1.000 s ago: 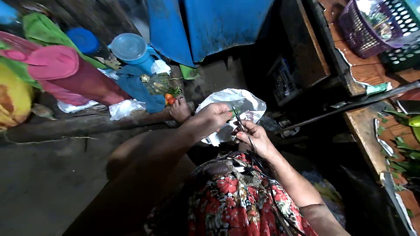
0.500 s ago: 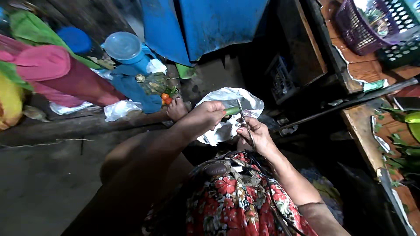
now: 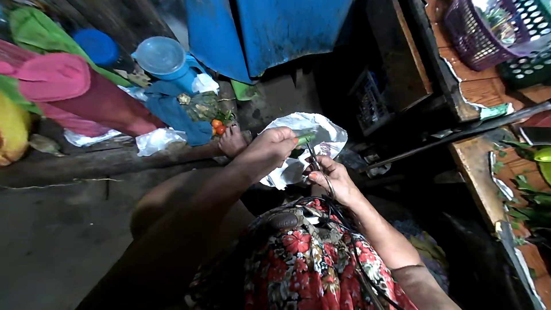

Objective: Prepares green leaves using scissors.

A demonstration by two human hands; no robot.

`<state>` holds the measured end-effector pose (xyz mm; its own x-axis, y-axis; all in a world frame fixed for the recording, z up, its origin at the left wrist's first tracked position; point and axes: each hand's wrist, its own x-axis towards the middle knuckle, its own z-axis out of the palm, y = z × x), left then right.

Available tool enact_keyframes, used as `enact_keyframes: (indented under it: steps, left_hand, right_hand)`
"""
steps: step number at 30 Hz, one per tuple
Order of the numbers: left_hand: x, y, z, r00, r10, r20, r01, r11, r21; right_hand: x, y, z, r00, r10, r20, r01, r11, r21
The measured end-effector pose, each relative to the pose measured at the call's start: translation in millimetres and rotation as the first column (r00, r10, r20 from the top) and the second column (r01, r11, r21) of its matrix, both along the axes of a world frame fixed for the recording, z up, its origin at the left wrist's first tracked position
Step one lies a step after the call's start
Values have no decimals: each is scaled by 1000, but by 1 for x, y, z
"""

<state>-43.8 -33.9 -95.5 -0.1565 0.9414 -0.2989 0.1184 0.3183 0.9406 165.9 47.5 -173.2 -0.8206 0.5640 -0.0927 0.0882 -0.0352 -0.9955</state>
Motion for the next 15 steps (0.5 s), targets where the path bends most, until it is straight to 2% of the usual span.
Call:
enact_keyframes:
  steps: [5,15]
  left_hand:
    - [2,-1,-9,984,-143,-111,142,990,-13]
    - [3,0,1,975,-169,-145,160,985,-68]
  right_hand:
    - [-1,1,2,999,-39,9,39,999,20]
    - [-2,-2,2,999,-34,-32,34,999,-20]
